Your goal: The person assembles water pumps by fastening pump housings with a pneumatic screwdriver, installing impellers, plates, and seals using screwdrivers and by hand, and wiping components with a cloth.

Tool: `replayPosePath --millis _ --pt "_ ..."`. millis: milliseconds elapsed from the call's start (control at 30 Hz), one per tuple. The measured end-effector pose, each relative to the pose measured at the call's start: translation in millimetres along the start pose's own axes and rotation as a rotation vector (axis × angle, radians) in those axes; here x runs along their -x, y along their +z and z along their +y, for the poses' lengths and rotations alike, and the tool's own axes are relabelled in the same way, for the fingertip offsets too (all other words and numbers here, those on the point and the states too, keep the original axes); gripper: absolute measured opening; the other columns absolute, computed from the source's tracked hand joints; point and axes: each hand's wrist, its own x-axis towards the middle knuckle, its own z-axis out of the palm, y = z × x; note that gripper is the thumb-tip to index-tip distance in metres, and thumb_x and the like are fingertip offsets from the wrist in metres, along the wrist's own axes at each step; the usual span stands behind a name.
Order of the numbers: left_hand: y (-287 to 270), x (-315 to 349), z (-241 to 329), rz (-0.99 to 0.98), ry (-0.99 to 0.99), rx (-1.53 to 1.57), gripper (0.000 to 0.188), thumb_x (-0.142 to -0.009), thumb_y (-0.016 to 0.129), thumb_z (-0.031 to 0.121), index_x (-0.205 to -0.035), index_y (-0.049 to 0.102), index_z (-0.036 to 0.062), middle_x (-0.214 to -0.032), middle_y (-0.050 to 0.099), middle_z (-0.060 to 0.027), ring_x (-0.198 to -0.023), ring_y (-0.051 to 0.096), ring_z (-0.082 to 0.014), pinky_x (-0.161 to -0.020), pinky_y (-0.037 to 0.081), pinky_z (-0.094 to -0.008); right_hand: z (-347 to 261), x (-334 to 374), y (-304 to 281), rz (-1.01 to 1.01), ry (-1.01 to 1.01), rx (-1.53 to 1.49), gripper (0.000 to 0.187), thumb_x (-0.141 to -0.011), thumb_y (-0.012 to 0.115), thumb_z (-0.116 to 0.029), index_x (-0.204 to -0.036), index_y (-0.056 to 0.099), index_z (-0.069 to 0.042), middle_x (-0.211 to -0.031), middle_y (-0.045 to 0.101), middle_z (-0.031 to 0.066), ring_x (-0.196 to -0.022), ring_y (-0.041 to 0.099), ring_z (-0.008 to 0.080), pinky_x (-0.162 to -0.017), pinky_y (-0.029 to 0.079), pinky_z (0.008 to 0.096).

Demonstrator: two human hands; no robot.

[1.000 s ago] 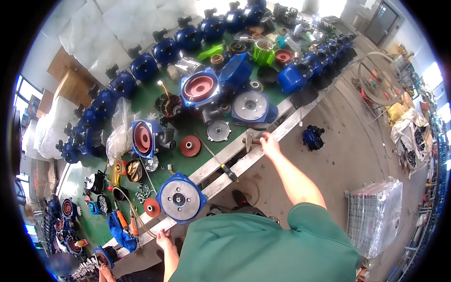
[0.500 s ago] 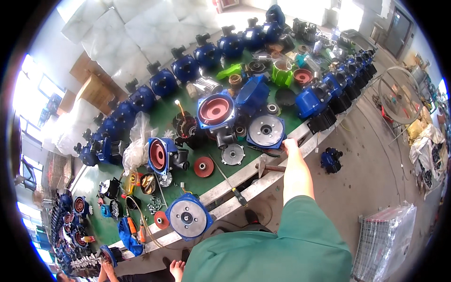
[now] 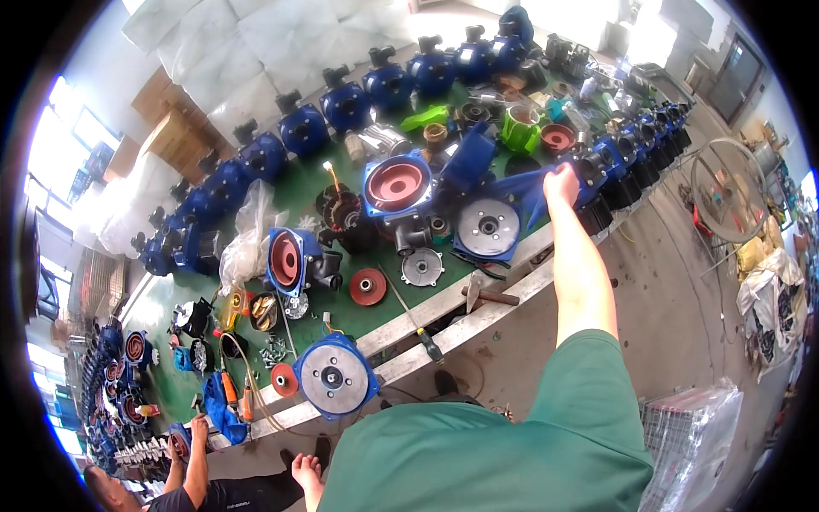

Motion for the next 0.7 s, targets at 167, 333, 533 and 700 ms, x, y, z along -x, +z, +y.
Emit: replayPosePath --millis 167,333,533,700 --pt "6 13 18 0.011 0.056 0.034 0.022 -0.101 0.052 0.010 -0.123 0.057 0.0112 -0.097 0.065 -0.0023 -0.078 0.064 -0.0139 -0.066 0.051 -0.0261 -40 -20 -3 -0.047 0.017 -0.692 0.014 -0.073 0.067 -0.007 -0.085 0.067 -0.001 -0.080 0.070 0.0111 -0.074 0.066 0.0228 -0.070 0.052 0.0359" --pt "27 28 50 0.005 0.138 0.080 0.022 -0.099 0.055 0.009 -0.121 0.057 0.0109 -0.099 0.064 -0.0019 -0.081 0.063 -0.0129 -0.071 0.052 -0.0252 -69 70 -32 -0.361 -0.018 -1.066 0.014 -0.067 0.059 0.007 -0.074 0.056 -0.005 -0.074 0.052 0.0005 -0.073 0.052 0.0127 -0.066 0.042 0.0259" --pt "89 73 128 -0.209 0.367 0.204 0.023 -0.099 0.056 0.010 -0.122 0.057 0.0061 -0.104 0.063 -0.0039 -0.088 0.063 -0.0141 -0.080 0.052 -0.0274 -96 177 -123 -0.697 0.091 -1.648 0.021 -0.067 0.053 0.001 -0.084 0.053 -0.011 -0.084 0.058 0.0022 -0.079 0.060 0.0172 -0.079 0.053 0.0304" --pt "195 138 213 -0.619 0.495 0.126 0.025 -0.102 0.054 0.013 -0.123 0.061 0.0031 -0.106 0.064 -0.0057 -0.094 0.063 -0.0150 -0.084 0.052 -0.0290 -104 265 -114 -0.956 0.426 -1.744 0.016 -0.069 0.053 0.001 -0.081 0.052 -0.011 -0.084 0.061 0.0032 -0.077 0.061 0.0185 -0.076 0.054 0.0322"
